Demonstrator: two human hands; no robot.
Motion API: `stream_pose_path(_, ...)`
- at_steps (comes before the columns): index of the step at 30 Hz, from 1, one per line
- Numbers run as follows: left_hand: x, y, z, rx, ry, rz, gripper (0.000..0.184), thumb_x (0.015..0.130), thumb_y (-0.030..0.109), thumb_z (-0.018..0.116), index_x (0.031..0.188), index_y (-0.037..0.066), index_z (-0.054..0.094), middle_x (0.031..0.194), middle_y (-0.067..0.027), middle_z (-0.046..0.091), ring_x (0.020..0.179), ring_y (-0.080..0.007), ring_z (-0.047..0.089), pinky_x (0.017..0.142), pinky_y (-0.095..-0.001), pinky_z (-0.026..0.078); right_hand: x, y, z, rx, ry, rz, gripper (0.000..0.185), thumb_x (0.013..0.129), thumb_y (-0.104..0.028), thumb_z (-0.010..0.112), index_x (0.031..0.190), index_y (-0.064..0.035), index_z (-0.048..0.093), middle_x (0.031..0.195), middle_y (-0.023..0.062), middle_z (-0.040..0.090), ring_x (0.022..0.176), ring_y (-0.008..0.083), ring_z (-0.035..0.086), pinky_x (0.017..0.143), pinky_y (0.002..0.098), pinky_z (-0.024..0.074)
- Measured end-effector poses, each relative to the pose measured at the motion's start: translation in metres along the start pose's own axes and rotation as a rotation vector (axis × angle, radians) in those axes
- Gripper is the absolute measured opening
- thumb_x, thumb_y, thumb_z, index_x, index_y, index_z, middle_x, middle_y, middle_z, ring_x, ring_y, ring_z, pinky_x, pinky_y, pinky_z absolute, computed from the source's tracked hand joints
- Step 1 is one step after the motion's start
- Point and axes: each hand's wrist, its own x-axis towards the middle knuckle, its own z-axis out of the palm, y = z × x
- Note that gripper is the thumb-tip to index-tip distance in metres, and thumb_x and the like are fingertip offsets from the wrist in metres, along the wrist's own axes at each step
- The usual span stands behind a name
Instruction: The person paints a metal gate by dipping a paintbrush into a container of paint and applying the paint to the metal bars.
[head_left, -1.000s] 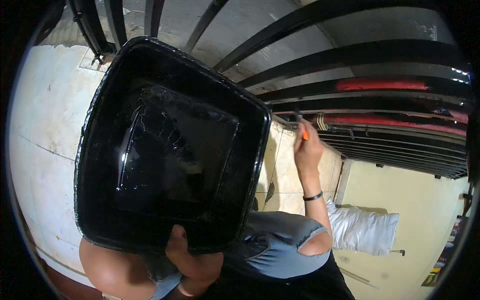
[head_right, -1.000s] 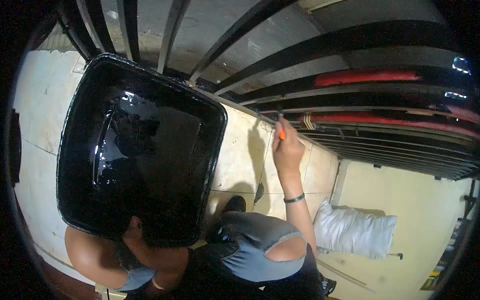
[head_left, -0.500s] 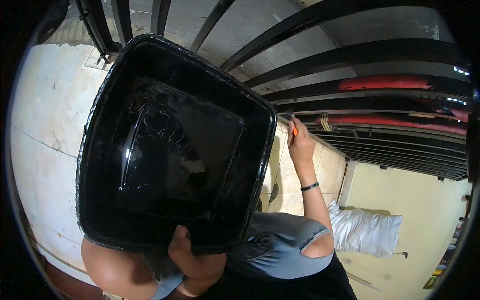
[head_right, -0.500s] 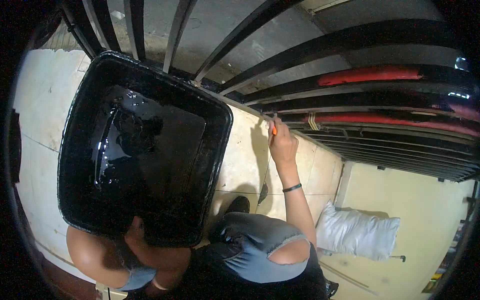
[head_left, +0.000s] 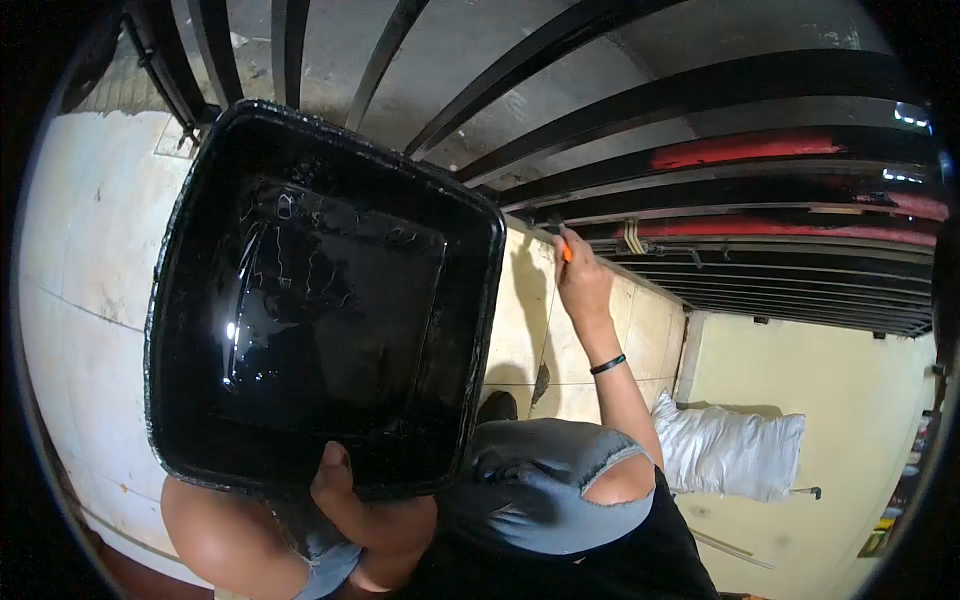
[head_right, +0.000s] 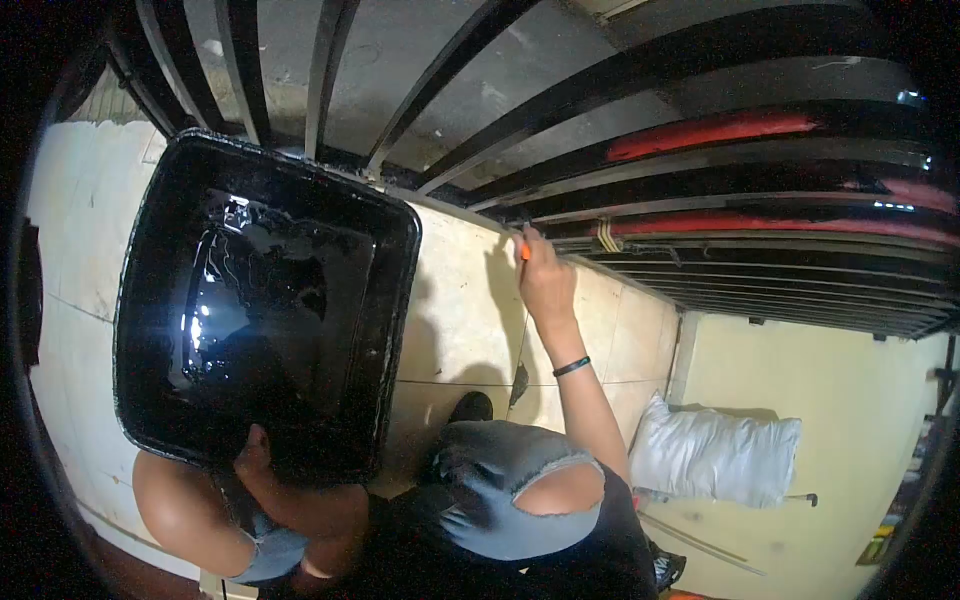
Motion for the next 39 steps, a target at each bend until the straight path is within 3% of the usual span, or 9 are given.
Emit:
stream_pose_path(3,0.007,0.003,0.007,-0.043,-0.015,0.114,0.061,0.083,0.026,0.082,0.129,-0.004,0.055,0.115,-0.0168,0.059,0.113,-0.0318,0.058,0.102,-0.0462,0.048,0.017,-0.003,-0.045,-0.018,0.224,0.002,0.02,0.098,-0.015,0.072,0.112,-0.0013,0.071,0.103,0.0151,0.076,0.076,0.0296,0.075,0.061,0.0356,0.0594)
stream_pose_path(6,0.003,0.011,0.007,-0.454,-0.016,-0.178,0.052,0.089,0.023,0.073,0.128,-0.005,0.054,0.119,-0.0175,0.058,0.115,-0.0315,0.057,0.105,-0.0467,0.047,0.029,-0.021,-0.109,-0.146,0.316,-0.066,0.023,0.097,-0.014,0.073,0.116,-0.0018,0.07,0.105,0.013,0.074,0.073,0.0259,0.074,0.058,0.0334,0.0585)
stream_pose_path(9,0.002,0.002,0.005,-0.118,-0.026,0.015,0.04,0.097,0.024,0.062,0.128,0.0,0.056,0.125,-0.0176,0.057,0.119,-0.0317,0.056,0.107,-0.0486,0.047,0.028,-0.016,-0.106,-0.285,0.203,-0.097,0.027,0.097,-0.019,0.073,0.119,-0.0037,0.068,0.105,0.0112,0.072,0.067,0.0238,0.071,0.054,0.0326,0.0565)
stream_pose_path(13,0.002,0.005,0.018,-0.544,-0.022,-0.424,0.034,0.103,0.029,0.05,0.128,0.007,0.058,0.126,-0.016,0.059,0.12,-0.0334,0.058,0.104,-0.0508,0.05,0.016,-0.013,-0.083,-0.059,-0.021,-0.116,0.026,0.099,-0.023,0.07,0.118,-0.0052,0.067,0.091,0.011,0.069,0.062,0.0264,0.069,0.052,0.0356,0.0552)
stream_pose_path(21,0.007,0.011,0.02,-1.204,0.16,-0.95,0.039,0.102,0.038,0.052,0.127,0.009,0.059,0.129,-0.0148,0.062,0.116,-0.0326,0.062,0.101,-0.0505,0.052,0.066,-0.021,-0.234,-0.22,0.435,-0.022,0.018,0.097,-0.002,0.069,0.115,0.0025,0.07,0.105,0.017,0.075,0.085,0.03,0.074,0.073,0.0347,0.0603)
stream_pose_path(27,0.016,0.01,0.028,-1.288,0.018,-1.041,0.042,0.102,0.041,0.053,0.127,0.008,0.06,0.126,-0.0118,0.062,0.118,-0.0315,0.06,0.104,-0.0498,0.05,0.062,-0.028,-0.2,-0.446,0.071,-0.093,0.025,0.092,-0.02,0.078,0.112,-0.0071,0.07,0.096,0.0102,0.073,0.075,0.0245,0.074,0.06,0.0357,0.0579)
stream_pose_path(30,0.017,0.013,0.038,-1.209,0.252,-1.194,0.044,0.102,0.041,0.052,0.128,0.006,0.059,0.128,-0.0111,0.06,0.122,-0.0303,0.058,0.105,-0.0502,0.05,0.084,-0.018,-0.224,-0.099,0.275,-0.136,0.02,0.093,-0.011,0.075,0.11,-0.003,0.069,0.101,0.0152,0.074,0.082,0.0342,0.074,0.067,0.0381,0.0602)
stream_pose_path(35,0.005,-0.03,0.05,-1.264,0.053,-0.961,0.042,0.103,0.039,0.053,0.129,0.007,0.059,0.13,-0.0124,0.059,0.126,-0.0324,0.056,0.109,-0.0518,0.047,0.135,-0.013,-0.338,-0.282,0.578,-0.12,0.012,0.103,-0.011,0.065,0.106,-0.0019,0.072,0.075,0.0109,0.067,0.06,0.0136,0.062,0.057,0.0289,0.0504)
stream_pose_path(39,0.01,-0.031,0.062,-1.385,0.058,-0.855,0.04,0.102,0.033,0.058,0.131,0.005,0.056,0.13,-0.0154,0.058,0.128,-0.0346,0.055,0.112,-0.0517,0.046,0.154,-0.054,-0.357,-0.559,0.504,-0.387,0.014,0.099,-0.013,0.07,0.109,-0.0028,0.069,0.098,0.0144,0.073,0.069,0.0311,0.072,0.06,0.0371,0.0579)
